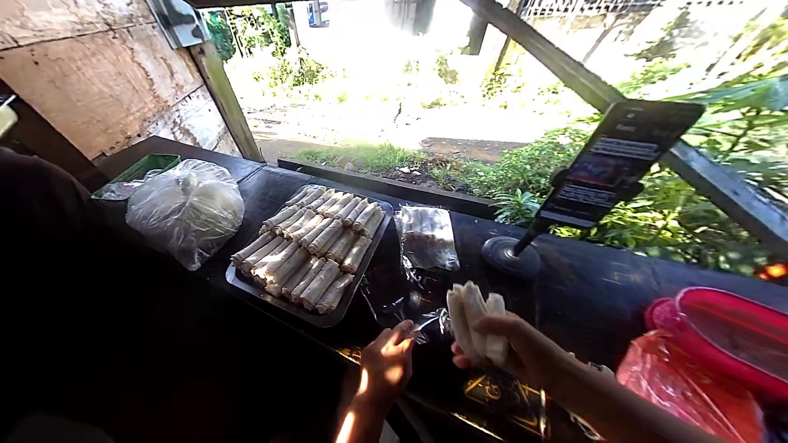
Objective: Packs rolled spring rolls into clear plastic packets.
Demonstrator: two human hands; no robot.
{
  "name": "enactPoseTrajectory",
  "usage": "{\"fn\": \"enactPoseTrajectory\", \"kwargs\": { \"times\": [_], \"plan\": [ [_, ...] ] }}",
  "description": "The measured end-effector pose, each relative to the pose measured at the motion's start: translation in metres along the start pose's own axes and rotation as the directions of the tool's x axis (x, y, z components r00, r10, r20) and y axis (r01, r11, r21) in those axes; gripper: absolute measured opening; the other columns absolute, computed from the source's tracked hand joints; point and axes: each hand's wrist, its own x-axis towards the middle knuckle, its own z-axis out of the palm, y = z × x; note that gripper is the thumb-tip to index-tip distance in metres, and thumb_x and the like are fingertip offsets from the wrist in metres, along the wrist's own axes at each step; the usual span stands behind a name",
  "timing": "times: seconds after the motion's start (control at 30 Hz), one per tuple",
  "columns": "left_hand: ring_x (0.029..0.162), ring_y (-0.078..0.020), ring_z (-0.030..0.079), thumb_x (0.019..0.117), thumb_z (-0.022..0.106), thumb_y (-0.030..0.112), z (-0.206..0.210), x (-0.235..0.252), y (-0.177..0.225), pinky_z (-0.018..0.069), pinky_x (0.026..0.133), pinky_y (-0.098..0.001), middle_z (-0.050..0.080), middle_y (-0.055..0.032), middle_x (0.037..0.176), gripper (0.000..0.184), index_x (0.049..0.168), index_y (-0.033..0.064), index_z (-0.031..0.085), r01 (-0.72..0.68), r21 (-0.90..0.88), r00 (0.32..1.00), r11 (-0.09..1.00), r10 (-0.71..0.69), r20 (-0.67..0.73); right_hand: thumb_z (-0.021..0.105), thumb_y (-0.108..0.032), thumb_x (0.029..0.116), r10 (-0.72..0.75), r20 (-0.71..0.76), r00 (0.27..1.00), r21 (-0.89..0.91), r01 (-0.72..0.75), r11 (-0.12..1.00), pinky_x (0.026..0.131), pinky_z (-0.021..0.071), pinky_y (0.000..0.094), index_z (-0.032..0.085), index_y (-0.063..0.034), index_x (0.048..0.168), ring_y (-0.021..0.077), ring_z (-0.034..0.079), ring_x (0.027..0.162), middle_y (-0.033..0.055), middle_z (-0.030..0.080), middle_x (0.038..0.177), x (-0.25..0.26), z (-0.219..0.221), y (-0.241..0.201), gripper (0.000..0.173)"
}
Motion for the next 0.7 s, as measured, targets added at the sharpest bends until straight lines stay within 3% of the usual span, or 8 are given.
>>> {"fn": "enactPoseTrajectory", "kwargs": {
  "times": [0.13, 0.27, 0.37, 0.43, 0.53, 0.63, 0.7],
  "plan": [
    [0.094, -0.0297, 0.076, 0.0901, 0.059, -0.007, -0.006, 0.013, 0.025, 0.0621, 0.077, -0.0432, 0.073, -0.0116, 0.125, 0.037, 0.121, 0.0045, 0.076, 0.064, 0.09, 0.983, 0.994, -0.079, 0.165, 0.048, -0.008, 0.0966, 0.202, 0.072, 0.977, -0.012, -0.202, 0.979, 0.065, 0.0629, 0.0383, 0.049, -0.0041, 0.12, 0.0227, 0.072, 0.072, 0.0115, 0.07, 0.088, -0.021, -0.022, 0.03, 0.024],
    [0.097, -0.0292, 0.076, 0.091, 0.058, -0.007, 0.003, 0.018, 0.042, 0.0617, 0.081, -0.0408, 0.073, -0.0148, 0.124, 0.036, 0.122, 0.0011, 0.074, 0.066, 0.096, 0.988, 0.993, -0.079, 0.134, 0.053, -0.001, 0.0899, 0.126, 0.123, 0.984, -0.01, -0.126, 0.992, 0.061, 0.062, 0.0342, 0.046, -0.0052, 0.121, 0.0186, 0.07, 0.067, 0.008, 0.067, 0.084, -0.015, -0.022, 0.04, 0.032],
    [0.102, -0.0308, 0.075, 0.0907, 0.059, -0.007, 0.003, 0.021, 0.054, 0.0612, 0.084, -0.0412, 0.071, -0.018, 0.127, 0.037, 0.125, -0.0021, 0.071, 0.094, 0.094, 0.983, 0.991, -0.108, 0.151, 0.059, 0.006, 0.0841, 0.075, 0.07, 0.995, -0.06, -0.071, 0.996, 0.061, 0.0586, 0.0337, 0.044, -0.0031, 0.131, 0.0183, 0.067, 0.072, 0.0099, 0.064, 0.094, -0.008, -0.019, 0.045, 0.05],
    [0.108, -0.0325, 0.073, 0.0925, 0.057, -0.007, -0.002, 0.025, 0.063, 0.0596, 0.088, -0.0422, 0.067, -0.0182, 0.134, 0.04, 0.131, -0.0023, 0.067, 0.156, 0.084, 0.957, 0.984, -0.171, 0.234, 0.064, 0.006, 0.0803, 0.045, 0.048, 0.998, -0.161, -0.036, 0.986, 0.062, 0.0572, 0.0341, 0.041, -0.0023, 0.135, 0.0188, 0.066, 0.075, 0.012, 0.063, 0.1, -0.006, -0.02, 0.048, 0.06],
    [0.115, -0.0342, 0.069, 0.0963, 0.053, -0.006, -0.011, 0.034, 0.074, 0.0567, 0.094, -0.0433, 0.061, -0.0183, 0.143, 0.043, 0.138, -0.001, 0.062, 0.263, 0.064, 0.89, 0.963, -0.267, 0.369, 0.072, 0.002, 0.0742, -0.067, -0.005, 0.998, -0.389, 0.06, 0.919, 0.072, 0.0571, 0.0382, 0.037, -0.0012, 0.144, 0.0224, 0.067, 0.087, 0.0172, 0.062, 0.112, -0.009, -0.022, 0.05, 0.078],
    [0.122, -0.0334, 0.066, 0.0981, 0.052, -0.005, -0.017, 0.044, 0.082, 0.0545, 0.1, -0.0432, 0.058, -0.0183, 0.146, 0.045, 0.142, -0.0007, 0.058, 0.323, 0.057, 0.851, 0.945, -0.316, 0.42, 0.075, -0.002, 0.0745, -0.247, -0.036, 0.968, -0.621, 0.172, 0.765, 0.09, 0.0554, 0.0465, 0.038, -0.0001, 0.146, 0.0297, 0.067, 0.106, 0.0215, 0.064, 0.12, -0.015, -0.022, 0.053, 0.081],
    [0.122, -0.0339, 0.066, 0.0972, 0.053, -0.006, -0.017, 0.045, 0.083, 0.0545, 0.1, -0.0435, 0.059, -0.0203, 0.144, 0.044, 0.141, -0.0028, 0.058, 0.311, 0.033, 0.867, 0.95, -0.298, 0.4, 0.076, -0.003, 0.0776, -0.354, -0.025, 0.935, -0.71, 0.233, 0.665, 0.096, 0.0535, 0.0487, 0.041, 0.0001, 0.146, 0.0315, 0.066, 0.112, 0.0217, 0.064, 0.125, -0.021, -0.022, 0.056, 0.077]
  ]
}}
